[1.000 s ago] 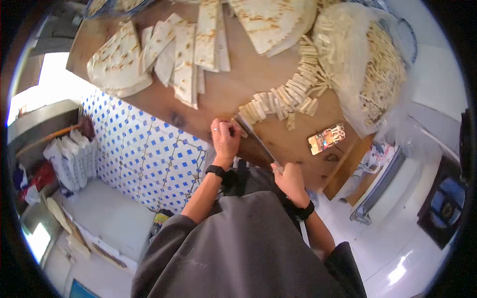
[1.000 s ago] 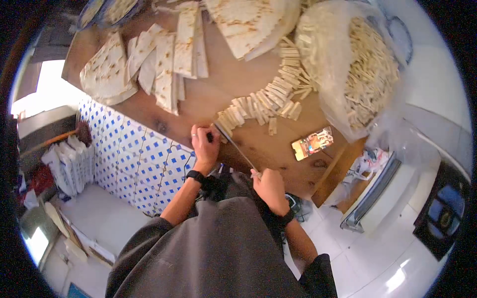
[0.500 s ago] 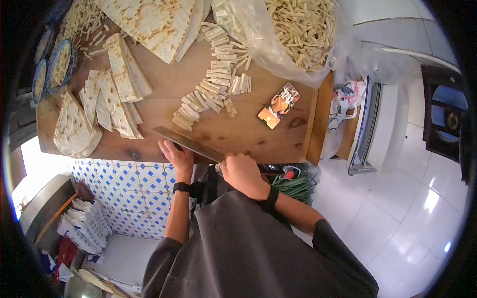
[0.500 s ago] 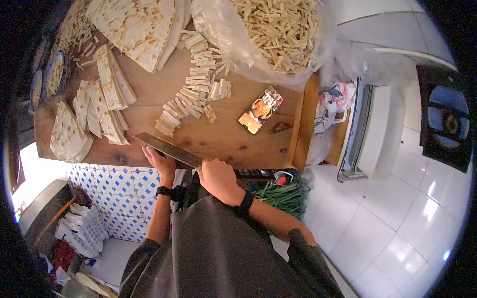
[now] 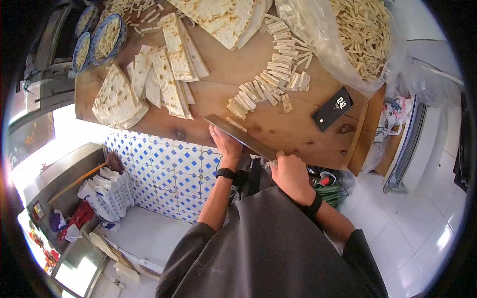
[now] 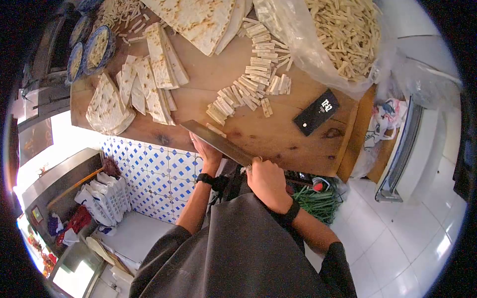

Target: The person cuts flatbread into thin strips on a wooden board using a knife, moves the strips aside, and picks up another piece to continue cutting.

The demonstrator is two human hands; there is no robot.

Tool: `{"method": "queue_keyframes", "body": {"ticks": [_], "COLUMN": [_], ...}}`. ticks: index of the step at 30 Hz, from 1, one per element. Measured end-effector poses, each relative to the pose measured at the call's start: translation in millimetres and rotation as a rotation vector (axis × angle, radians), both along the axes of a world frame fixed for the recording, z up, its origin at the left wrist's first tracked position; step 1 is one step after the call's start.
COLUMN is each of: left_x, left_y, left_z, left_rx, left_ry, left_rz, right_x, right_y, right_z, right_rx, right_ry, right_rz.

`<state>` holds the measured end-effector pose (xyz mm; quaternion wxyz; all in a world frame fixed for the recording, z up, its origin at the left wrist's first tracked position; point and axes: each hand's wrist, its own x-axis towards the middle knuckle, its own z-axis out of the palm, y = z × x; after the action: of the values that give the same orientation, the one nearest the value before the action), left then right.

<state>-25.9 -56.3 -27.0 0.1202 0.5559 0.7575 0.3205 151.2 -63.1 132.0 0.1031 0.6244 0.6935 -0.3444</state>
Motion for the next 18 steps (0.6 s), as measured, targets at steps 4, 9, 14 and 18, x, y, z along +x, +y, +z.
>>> {"method": "queue_keyframes", "body": {"ticks": [4, 9, 14, 18], "left_x": [4.9, 4.6, 3.3, 4.8], "left_y": [6.6, 6.3, 4.0, 5.1], "left_z": [15.5, 13.5, 8.7, 13.1], "left_rx": [-0.006, 0.027, 0.03, 0.053], "left_ry": [-0.079, -0.14, -0.13, -0.151], "left_rz": [0.019, 0.044, 0.036, 0.036], "right_x": [0.3, -0.3, 2.4, 2.7], "right_y": [1.9, 3.7, 4.9, 6.2], "right_z": [-1.4, -0.4, 0.0, 1.1], "right_rx": [-0.036, -0.041, -0.077, -0.11], "right_ry": [0.0, 0.009, 0.035, -0.003], "right_rz": [-0.011, -0.072, -0.072, -0.031]}}
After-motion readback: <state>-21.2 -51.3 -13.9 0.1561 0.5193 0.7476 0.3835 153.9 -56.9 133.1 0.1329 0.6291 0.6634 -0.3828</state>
